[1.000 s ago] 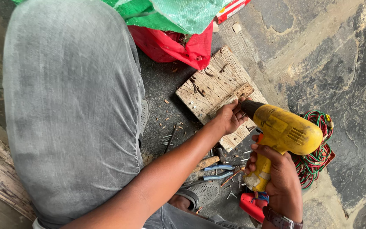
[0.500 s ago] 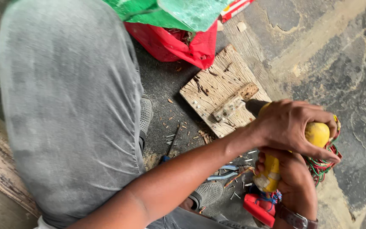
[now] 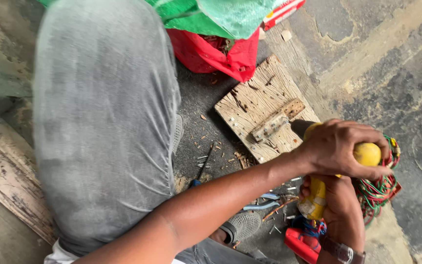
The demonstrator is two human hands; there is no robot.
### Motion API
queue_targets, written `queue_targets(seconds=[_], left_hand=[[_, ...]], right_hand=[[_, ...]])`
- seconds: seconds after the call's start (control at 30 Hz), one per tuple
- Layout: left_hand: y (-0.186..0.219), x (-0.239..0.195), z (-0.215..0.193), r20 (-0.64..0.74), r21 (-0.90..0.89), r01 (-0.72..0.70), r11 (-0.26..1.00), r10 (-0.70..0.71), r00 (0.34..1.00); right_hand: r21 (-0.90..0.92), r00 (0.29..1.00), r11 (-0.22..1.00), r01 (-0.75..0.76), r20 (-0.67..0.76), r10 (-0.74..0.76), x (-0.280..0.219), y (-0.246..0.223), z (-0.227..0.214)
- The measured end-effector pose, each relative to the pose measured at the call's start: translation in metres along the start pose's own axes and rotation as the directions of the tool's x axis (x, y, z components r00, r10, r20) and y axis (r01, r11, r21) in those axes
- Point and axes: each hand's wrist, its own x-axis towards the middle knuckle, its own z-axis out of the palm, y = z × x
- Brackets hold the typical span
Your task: The person sits on the ground and uses a yellow power drill to drive screws into a small wooden board. They repeatedly pick up screws, position them, and drill them into the wood.
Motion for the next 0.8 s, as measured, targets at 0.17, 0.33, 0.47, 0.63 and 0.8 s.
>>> queue_targets(seconds=[0.17,0.33,0.47,0.63,0.8], left_hand=[[-0.055,0.014,-0.001,0.097,-0.642,0.116,0.758,-0.070,0.993],[-0.138,-0.025,-0.067,-0.039,0.273,0.550,0.789,-0.562,0.826],[-0.156,-0.055,-0.066,0.028,0.442,0.405,0.801,-0.464,0.886],[-0.143,-0.050,-0.070,-0.033,0.417,0.426,0.803,-0.455,0.890],[-0.145,-0.059,-0.072,-0.049,0.396,0.390,0.831,-0.405,0.913]], right_hand=[[0.073,0.993,0.994,0.083,-0.090,-0.076,-0.026,-0.005,0.017],[0.221,0.997,0.972,0.081,-0.036,-0.075,-0.040,-0.020,0.014],[0.270,0.999,0.962,0.048,-0.022,-0.044,-0.043,-0.022,0.011],[0.233,0.999,0.971,0.048,-0.012,-0.047,-0.050,-0.018,0.025],[0.248,0.999,0.968,0.039,-0.002,-0.039,-0.049,-0.014,0.031]])
